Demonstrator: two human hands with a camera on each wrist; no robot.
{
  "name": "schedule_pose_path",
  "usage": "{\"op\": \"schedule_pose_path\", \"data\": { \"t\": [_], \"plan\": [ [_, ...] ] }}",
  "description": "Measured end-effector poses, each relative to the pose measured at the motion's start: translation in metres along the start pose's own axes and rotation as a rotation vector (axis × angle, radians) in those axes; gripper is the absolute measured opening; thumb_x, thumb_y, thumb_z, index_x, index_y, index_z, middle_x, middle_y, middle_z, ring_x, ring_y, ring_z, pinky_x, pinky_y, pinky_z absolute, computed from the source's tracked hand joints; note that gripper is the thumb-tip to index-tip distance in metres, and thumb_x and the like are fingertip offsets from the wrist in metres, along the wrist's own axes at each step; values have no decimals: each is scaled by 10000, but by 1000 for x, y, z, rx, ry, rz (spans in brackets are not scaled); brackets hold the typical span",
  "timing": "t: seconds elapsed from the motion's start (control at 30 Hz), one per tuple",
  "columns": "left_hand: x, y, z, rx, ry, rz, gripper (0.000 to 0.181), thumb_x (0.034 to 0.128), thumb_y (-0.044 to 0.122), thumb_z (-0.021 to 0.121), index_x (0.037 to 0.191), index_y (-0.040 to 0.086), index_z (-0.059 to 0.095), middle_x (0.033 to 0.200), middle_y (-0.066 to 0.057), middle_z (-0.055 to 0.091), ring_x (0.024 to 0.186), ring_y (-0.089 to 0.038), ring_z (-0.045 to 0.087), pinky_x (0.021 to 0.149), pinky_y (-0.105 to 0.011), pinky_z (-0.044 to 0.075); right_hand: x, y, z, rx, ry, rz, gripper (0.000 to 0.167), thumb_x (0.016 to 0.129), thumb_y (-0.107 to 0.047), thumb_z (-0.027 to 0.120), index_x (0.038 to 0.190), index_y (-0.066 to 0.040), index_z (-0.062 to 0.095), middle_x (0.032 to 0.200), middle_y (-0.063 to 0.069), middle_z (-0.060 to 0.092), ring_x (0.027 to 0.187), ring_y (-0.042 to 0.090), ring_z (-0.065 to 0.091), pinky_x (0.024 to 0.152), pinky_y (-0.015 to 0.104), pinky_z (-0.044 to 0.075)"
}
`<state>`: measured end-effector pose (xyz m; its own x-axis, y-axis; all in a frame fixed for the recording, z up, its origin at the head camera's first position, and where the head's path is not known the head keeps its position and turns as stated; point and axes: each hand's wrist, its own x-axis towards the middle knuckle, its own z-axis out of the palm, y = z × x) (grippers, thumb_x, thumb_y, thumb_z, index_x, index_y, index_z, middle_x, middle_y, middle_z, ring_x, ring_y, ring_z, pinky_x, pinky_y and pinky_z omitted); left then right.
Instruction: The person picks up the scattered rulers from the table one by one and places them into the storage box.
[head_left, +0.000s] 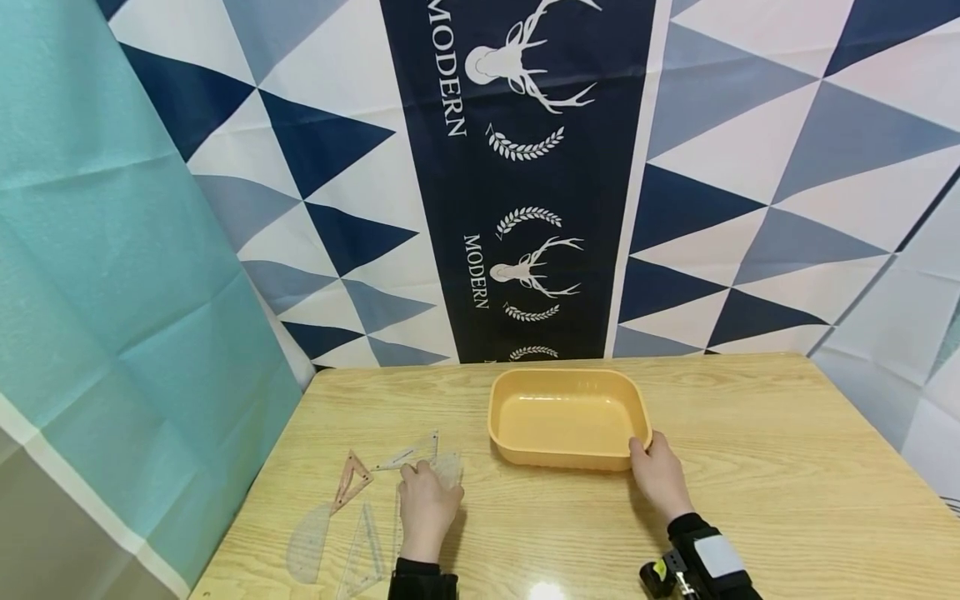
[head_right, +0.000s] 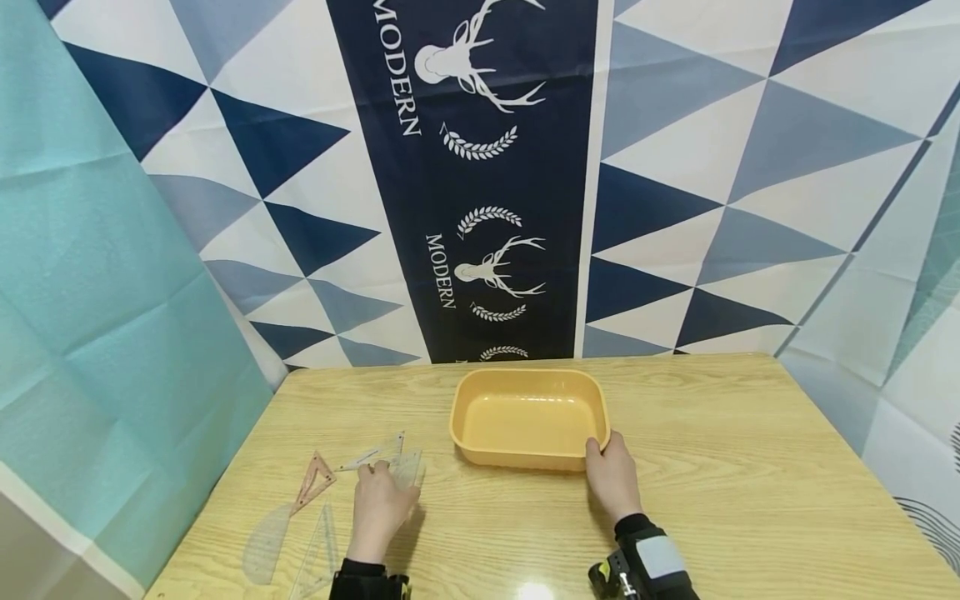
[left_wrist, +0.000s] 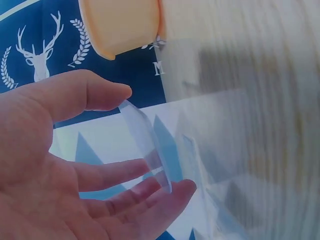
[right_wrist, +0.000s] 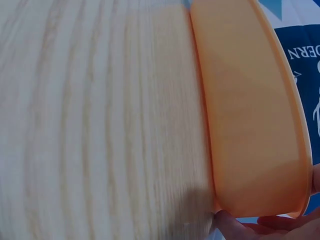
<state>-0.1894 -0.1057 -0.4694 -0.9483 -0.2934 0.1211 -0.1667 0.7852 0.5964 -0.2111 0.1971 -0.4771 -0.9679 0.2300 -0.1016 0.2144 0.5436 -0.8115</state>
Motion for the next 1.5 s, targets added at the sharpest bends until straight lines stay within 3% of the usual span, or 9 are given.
{"op": "schedule_pose_path", "data": {
  "t": [0.27, 0.47, 0.63, 0.93, 1.23, 1.5],
  "plan": [
    [3, 9, -3, -14, 35, 71, 567, 662, 160, 746, 1105, -108, 516, 1017, -252, 480, 891, -410, 514, 702, -474, 475, 1, 1, 1, -16, 19, -24, 584, 975, -318, 227, 1322, 150, 249, 1292, 368, 363, 1203, 486, 359, 986, 557, 320],
    [8, 27, -3, -37, 30, 104, 591, 703, 155, 709, 1202, -74, 491, 1118, -248, 470, 997, -387, 490, 733, -449, 493, 0, 4, 2, -42, 14, -25, 636, 972, -385, 166, 1315, 144, 249, 1288, 377, 362, 1190, 500, 365, 955, 572, 342],
    [12, 39, -1, -84, 11, 191, 541, 706, 105, 663, 1211, -25, 519, 1131, -215, 477, 1028, -360, 475, 761, -433, 486, 1, 7, 3, -61, 13, -24, 670, 968, -409, 113, 1321, 147, 237, 1301, 389, 336, 1194, 509, 354, 952, 579, 341],
    [6, 56, 16, -90, 6, 387, 388, 723, 54, 653, 1109, 44, 620, 1157, -191, 523, 1045, -338, 495, 771, -417, 488, -1, 9, 5, -67, 18, -35, 664, 970, -403, 109, 1289, 159, 263, 1265, 400, 366, 1169, 516, 378, 932, 583, 354],
    [5, 64, 27, -47, 40, 483, 292, 712, 55, 633, 1002, 34, 657, 1104, -174, 563, 1065, -314, 493, 881, -408, 446, -1, 9, 6, -70, 17, -43, 671, 971, -409, 105, 1294, 159, 259, 1266, 405, 365, 1170, 518, 377, 927, 587, 358],
    [10, 70, 38, 1, 86, 516, 264, 689, 72, 667, 948, 21, 666, 1050, -170, 577, 1030, -300, 504, 866, -374, 455, -2, 10, 6, -75, 34, -52, 652, 972, -400, 114, 1270, 154, 288, 1246, 404, 388, 1156, 518, 392, 913, 585, 366]
  ]
}}
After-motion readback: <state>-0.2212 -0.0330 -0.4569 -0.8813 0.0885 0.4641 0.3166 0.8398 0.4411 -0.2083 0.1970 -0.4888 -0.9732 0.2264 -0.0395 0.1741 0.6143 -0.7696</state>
